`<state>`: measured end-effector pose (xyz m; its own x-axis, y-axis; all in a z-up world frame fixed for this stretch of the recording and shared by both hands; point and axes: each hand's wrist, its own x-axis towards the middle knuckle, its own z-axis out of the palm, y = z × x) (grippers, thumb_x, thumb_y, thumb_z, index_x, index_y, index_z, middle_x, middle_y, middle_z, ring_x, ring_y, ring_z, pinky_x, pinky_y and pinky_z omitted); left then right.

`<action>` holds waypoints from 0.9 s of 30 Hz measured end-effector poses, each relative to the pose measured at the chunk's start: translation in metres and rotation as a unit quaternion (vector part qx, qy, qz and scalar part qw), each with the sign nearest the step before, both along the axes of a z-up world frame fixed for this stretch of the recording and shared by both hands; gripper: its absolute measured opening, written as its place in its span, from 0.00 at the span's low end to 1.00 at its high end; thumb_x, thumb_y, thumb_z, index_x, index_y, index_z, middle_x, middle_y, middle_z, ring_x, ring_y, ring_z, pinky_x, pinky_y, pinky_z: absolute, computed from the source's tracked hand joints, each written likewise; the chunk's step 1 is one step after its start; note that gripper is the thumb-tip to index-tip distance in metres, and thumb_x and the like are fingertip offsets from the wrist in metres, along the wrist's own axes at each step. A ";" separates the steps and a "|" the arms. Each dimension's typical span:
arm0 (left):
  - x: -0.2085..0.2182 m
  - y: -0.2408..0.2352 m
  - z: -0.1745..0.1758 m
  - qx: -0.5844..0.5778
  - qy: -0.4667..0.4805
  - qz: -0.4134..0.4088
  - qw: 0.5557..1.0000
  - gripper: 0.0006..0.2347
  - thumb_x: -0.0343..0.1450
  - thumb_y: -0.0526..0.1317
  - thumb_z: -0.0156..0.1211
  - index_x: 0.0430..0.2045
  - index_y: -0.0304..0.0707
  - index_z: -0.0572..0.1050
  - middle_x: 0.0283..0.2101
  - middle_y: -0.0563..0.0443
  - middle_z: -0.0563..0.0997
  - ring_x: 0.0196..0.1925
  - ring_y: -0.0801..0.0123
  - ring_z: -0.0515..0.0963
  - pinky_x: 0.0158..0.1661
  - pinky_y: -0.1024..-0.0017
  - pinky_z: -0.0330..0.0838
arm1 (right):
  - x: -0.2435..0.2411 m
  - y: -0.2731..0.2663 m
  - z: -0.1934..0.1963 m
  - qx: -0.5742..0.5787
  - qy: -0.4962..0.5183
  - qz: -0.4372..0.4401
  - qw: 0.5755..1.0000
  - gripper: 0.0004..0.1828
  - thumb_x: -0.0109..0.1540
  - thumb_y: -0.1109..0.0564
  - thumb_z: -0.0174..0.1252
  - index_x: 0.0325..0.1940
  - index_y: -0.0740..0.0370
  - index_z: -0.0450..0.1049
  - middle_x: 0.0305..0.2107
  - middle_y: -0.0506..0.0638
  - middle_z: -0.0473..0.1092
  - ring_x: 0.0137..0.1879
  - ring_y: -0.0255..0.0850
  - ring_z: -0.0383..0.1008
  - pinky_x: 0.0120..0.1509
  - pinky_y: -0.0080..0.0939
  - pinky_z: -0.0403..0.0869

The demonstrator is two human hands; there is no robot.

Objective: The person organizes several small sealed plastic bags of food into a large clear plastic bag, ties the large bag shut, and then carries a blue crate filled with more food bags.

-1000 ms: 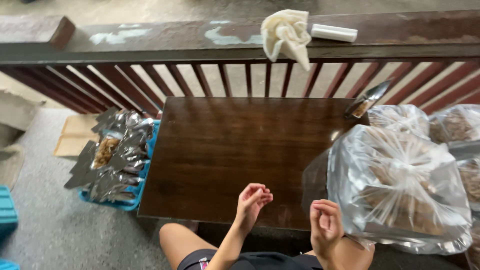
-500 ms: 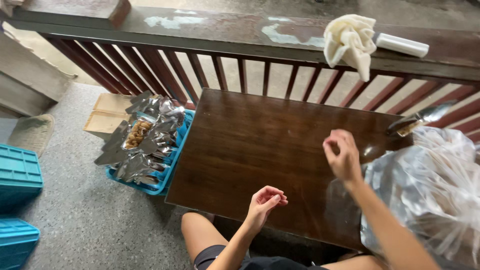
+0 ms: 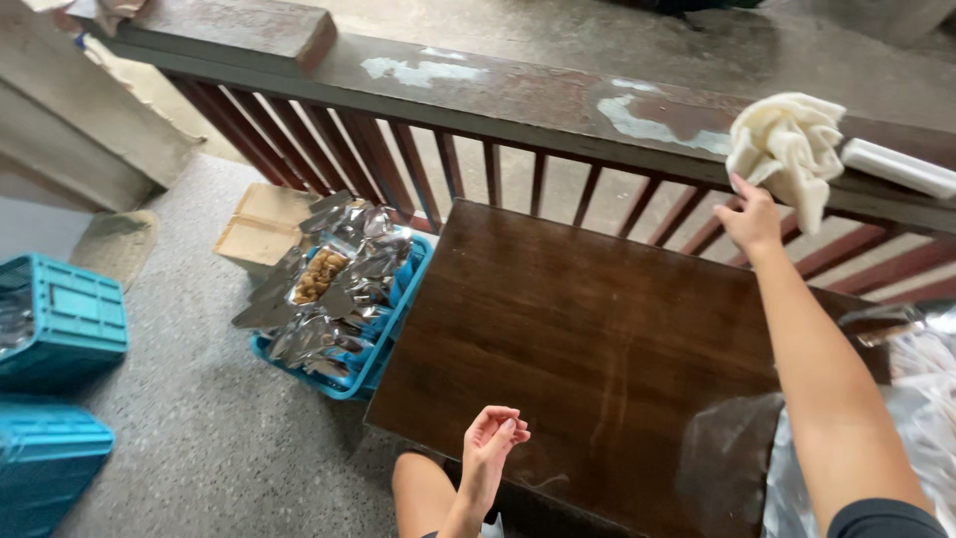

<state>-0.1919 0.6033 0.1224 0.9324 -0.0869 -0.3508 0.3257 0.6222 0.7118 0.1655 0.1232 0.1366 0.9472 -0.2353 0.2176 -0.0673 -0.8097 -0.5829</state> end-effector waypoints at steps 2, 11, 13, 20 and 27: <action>0.007 0.004 0.008 -0.002 -0.006 0.019 1.000 0.05 0.73 0.33 0.57 0.39 0.32 0.78 0.36 0.47 0.82 0.40 0.69 0.82 0.49 0.68 0.76 | 0.018 0.002 0.005 0.079 -0.103 0.088 0.988 0.35 0.61 0.57 0.67 0.72 0.66 0.70 0.59 0.65 0.73 0.59 0.43 0.76 0.62 0.42 0.74; 0.033 0.077 0.034 0.081 -0.062 0.038 0.994 0.06 0.73 0.31 0.57 0.41 0.29 0.78 0.36 0.48 0.82 0.41 0.70 0.82 0.47 0.69 0.78 | -0.013 0.112 0.027 0.359 -0.080 0.058 0.928 0.19 0.65 0.64 0.65 0.60 0.74 0.78 0.47 0.50 0.75 0.51 0.33 0.73 0.58 0.30 0.72; 0.056 0.121 0.027 0.074 -0.133 0.014 0.988 0.07 0.72 0.29 0.60 0.42 0.28 0.77 0.38 0.47 0.82 0.42 0.70 0.81 0.47 0.72 0.75 | -0.042 0.144 0.026 0.397 -0.113 0.037 0.910 0.17 0.66 0.66 0.63 0.59 0.74 0.76 0.48 0.49 0.75 0.52 0.33 0.74 0.59 0.29 0.73; 0.117 0.271 0.058 0.137 -0.109 0.028 0.984 0.07 0.74 0.31 0.58 0.43 0.29 0.77 0.38 0.47 0.82 0.41 0.71 0.81 0.44 0.75 0.72 | -0.194 0.203 0.015 0.369 -0.215 -0.193 0.884 0.18 0.65 0.74 0.61 0.58 0.68 0.78 0.42 0.48 0.75 0.38 0.30 0.68 0.42 0.26 0.66; 0.153 0.270 0.094 0.099 -0.097 -0.020 0.990 0.07 0.75 0.32 0.57 0.44 0.29 0.77 0.38 0.46 0.83 0.41 0.69 0.82 0.48 0.71 0.77 | -0.303 0.218 0.051 0.509 -0.125 -0.304 0.795 0.18 0.66 0.68 0.59 0.59 0.60 0.73 0.41 0.44 0.74 0.43 0.31 0.75 0.43 0.31 0.73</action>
<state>-0.0390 0.8731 0.2162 0.9812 -0.0729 -0.1787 0.1922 0.4528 0.8707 -0.1379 0.3416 0.1880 0.5480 -0.8080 -0.2163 -0.0458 0.2292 -0.9723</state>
